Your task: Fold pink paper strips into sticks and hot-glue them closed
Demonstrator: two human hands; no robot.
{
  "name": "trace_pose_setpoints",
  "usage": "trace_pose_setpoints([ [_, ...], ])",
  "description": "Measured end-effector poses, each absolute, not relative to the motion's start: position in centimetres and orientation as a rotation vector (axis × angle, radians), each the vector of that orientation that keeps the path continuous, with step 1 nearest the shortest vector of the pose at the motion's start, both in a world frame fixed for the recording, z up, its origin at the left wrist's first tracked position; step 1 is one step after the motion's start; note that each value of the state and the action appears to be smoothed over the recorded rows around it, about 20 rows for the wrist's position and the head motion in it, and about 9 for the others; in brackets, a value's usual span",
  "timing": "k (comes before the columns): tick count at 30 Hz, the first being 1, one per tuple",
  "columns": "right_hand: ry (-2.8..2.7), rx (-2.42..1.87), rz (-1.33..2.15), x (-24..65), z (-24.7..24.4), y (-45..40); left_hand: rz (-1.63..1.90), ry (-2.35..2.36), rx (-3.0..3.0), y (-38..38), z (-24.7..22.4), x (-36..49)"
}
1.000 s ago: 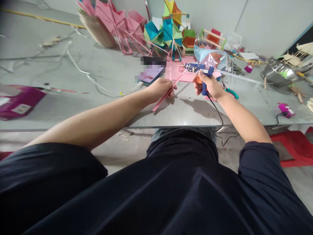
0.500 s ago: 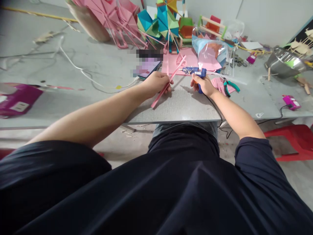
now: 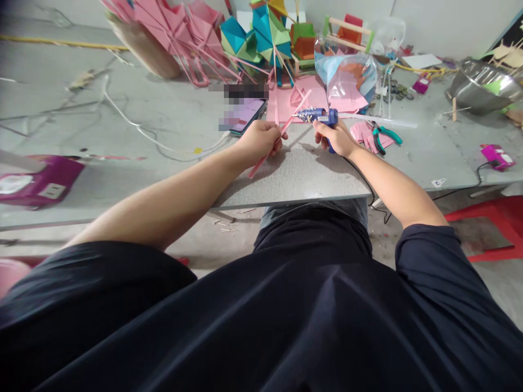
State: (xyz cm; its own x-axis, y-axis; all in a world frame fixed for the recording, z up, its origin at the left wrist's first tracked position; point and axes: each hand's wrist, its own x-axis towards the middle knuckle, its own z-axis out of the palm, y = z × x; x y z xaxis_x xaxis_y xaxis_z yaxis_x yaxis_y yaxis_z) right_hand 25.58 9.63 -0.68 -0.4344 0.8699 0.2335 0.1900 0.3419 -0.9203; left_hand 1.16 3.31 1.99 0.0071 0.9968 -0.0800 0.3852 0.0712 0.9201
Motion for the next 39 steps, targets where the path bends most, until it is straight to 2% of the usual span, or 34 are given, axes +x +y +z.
trace_pose_setpoints([
  [39,-1.922,-0.994,0.861,26.46,-1.67,10.33,0.836,1.507,1.592,3.14,1.95,1.11],
])
